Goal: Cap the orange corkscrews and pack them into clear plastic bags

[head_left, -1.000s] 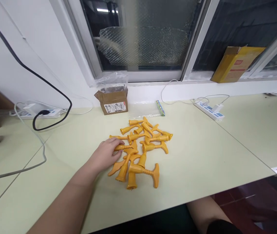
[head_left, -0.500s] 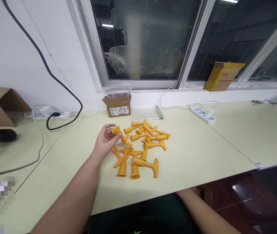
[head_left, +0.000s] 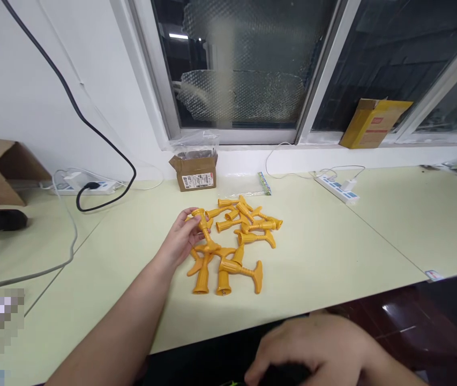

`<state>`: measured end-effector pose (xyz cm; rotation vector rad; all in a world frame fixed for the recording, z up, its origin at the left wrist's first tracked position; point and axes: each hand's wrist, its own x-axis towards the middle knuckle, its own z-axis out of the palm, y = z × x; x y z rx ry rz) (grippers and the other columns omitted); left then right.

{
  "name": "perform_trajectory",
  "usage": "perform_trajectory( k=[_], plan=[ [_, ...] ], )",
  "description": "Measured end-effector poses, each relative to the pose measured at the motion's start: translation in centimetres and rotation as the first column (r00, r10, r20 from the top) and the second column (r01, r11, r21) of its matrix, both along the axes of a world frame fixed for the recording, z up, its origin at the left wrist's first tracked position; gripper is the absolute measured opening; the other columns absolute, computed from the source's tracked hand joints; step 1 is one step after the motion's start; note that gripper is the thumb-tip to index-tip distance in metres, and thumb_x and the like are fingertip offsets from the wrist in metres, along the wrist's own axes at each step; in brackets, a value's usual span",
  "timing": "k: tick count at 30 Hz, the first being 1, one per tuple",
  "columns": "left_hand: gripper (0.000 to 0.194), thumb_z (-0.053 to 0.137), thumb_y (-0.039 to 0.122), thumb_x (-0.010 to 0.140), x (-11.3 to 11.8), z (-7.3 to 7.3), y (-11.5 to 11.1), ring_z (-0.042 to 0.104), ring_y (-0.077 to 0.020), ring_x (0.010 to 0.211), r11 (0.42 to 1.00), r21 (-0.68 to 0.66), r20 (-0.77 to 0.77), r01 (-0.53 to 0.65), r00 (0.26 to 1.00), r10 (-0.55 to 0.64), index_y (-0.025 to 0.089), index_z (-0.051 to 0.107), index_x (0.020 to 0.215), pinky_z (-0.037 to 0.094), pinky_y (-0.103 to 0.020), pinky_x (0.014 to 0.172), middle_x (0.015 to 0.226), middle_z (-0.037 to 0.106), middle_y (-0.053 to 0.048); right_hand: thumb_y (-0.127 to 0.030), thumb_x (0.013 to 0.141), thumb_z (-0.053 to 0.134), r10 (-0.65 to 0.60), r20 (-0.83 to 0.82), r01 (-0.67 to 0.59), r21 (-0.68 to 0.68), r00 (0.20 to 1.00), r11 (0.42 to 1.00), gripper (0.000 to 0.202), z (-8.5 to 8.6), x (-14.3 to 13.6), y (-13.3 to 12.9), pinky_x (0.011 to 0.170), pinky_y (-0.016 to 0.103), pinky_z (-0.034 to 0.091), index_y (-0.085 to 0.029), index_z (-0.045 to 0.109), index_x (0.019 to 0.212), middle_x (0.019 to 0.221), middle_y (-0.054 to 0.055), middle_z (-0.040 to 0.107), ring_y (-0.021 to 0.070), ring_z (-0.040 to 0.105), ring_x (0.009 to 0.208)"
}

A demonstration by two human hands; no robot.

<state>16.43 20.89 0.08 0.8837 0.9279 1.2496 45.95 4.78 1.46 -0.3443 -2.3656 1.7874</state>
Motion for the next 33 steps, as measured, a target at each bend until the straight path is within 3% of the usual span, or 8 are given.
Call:
perform_trajectory(
  k=[4,7,9,12,16,23,29,33],
  plan=[
    [0.057,0.087,0.045,0.077,0.3,-0.2,-0.5,0.054,-0.0071,0.052,0.99,0.012,-0.079,0.14,0.987,-0.138,0.024,0.053,0.118,0.043,-0.018,0.051,0.087,0.072,-0.001,-0.036,0.099,0.064,-0.399,-0.129,0.411,0.086,0.908,0.908,0.036,3.9,0.3,5.8,0.092,0.036,0.056,-0.019,0.067,0.13,0.112,0.009,0.074,0.0198,0.07,0.1],
    [0.053,0.086,0.051,0.077,0.4,-0.3,-0.7,0.056,-0.0086,0.053,0.973,0.015,-0.156,0.232,0.961,-0.227,0.022,0.055,0.11,0.044,-0.021,0.052,0.09,0.074,-0.004,-0.04,0.102,0.059,-0.634,-0.173,0.652,0.328,0.753,0.684,0.034,4.0,-1.4,10.9,0.074,0.032,0.052,-0.024,0.065,0.132,0.091,0.003,0.069,0.0174,0.063,0.08],
    [0.049,0.085,0.051,0.079,0.5,-0.4,-0.8,0.065,-0.0137,0.065,0.951,0.027,-0.211,0.308,0.932,-0.296,0.021,0.058,0.107,0.051,-0.025,0.06,0.092,0.075,-0.006,-0.043,0.101,0.061,-0.668,-0.215,0.679,0.45,0.712,0.58,0.039,3.4,-3.0,13.4,0.07,0.031,0.048,-0.027,0.063,0.136,0.084,0.001,0.065,0.0164,0.058,0.072],
    [0.044,0.084,0.049,0.08,0.9,-0.7,-1.0,0.073,-0.0213,0.09,0.912,0.068,-0.296,0.404,0.881,-0.368,0.021,0.063,0.107,0.057,-0.033,0.08,0.096,0.076,-0.007,-0.047,0.098,0.063,-0.57,-0.215,0.596,0.466,0.793,0.654,0.04,1.9,-5.1,15.2,0.069,0.03,0.046,-0.028,0.064,0.133,0.087,0.0,0.065,0.0159,0.058,0.072],
    [0.044,0.082,0.052,0.081,1.8,-0.8,-1.4,0.072,-0.0208,0.088,0.908,0.095,-0.295,0.408,0.883,-0.366,0.022,0.065,0.108,0.058,-0.035,0.082,0.101,0.074,-0.007,-0.052,0.095,0.066,-0.562,-0.233,0.606,0.386,0.794,0.696,0.03,-0.7,-5.5,15.5,0.059,0.027,0.038,-0.023,0.069,0.104,0.07,-0.003,0.054,0.0141,0.049,0.063],
    [0.051,0.087,0.042,0.076,3.2,-0.9,-0.9,0.07,-0.0206,0.1,0.928,0.287,-0.195,0.236,0.963,-0.185,0.022,0.06,0.114,0.057,-0.036,0.092,0.118,0.067,-0.009,-0.069,0.083,0.067,-0.892,-0.12,0.869,-0.202,0.436,0.452,0.048,-2.8,-4.3,17.5,0.044,0.025,0.04,-0.024,0.052,0.085,0.056,-0.005,0.055,0.0125,0.048,0.045],
    [0.062,0.073,0.037,0.086,5.4,-0.7,0.8,0.07,-0.0163,0.08,0.919,0.346,-0.401,0.19,0.915,-0.038,0.027,0.044,0.14,0.058,-0.034,0.082,0.095,0.067,-0.001,-0.071,0.077,0.071,-0.939,-0.084,0.896,-0.284,0.332,0.342,0.053,-3.5,-4.2,18.4,0.038,0.02,0.027,-0.025,0.046,0.082,0.054,-0.007,0.052,0.01,0.044,0.043],
    [0.032,0.072,0.037,0.085,6.2,-0.7,2.0,0.065,-0.0146,0.065,0.913,0.323,-0.493,0.249,0.868,-0.062,0.02,0.063,0.11,0.055,-0.03,0.068,0.085,0.066,-0.002,-0.075,0.077,0.069,-0.941,-0.132,0.879,-0.336,0.311,0.338,0.056,-4.6,-4.0,18.8,0.042,0.02,0.025,-0.027,0.04,0.084,0.055,-0.01,0.044,0.0095,0.036,0.044]
  ],
)
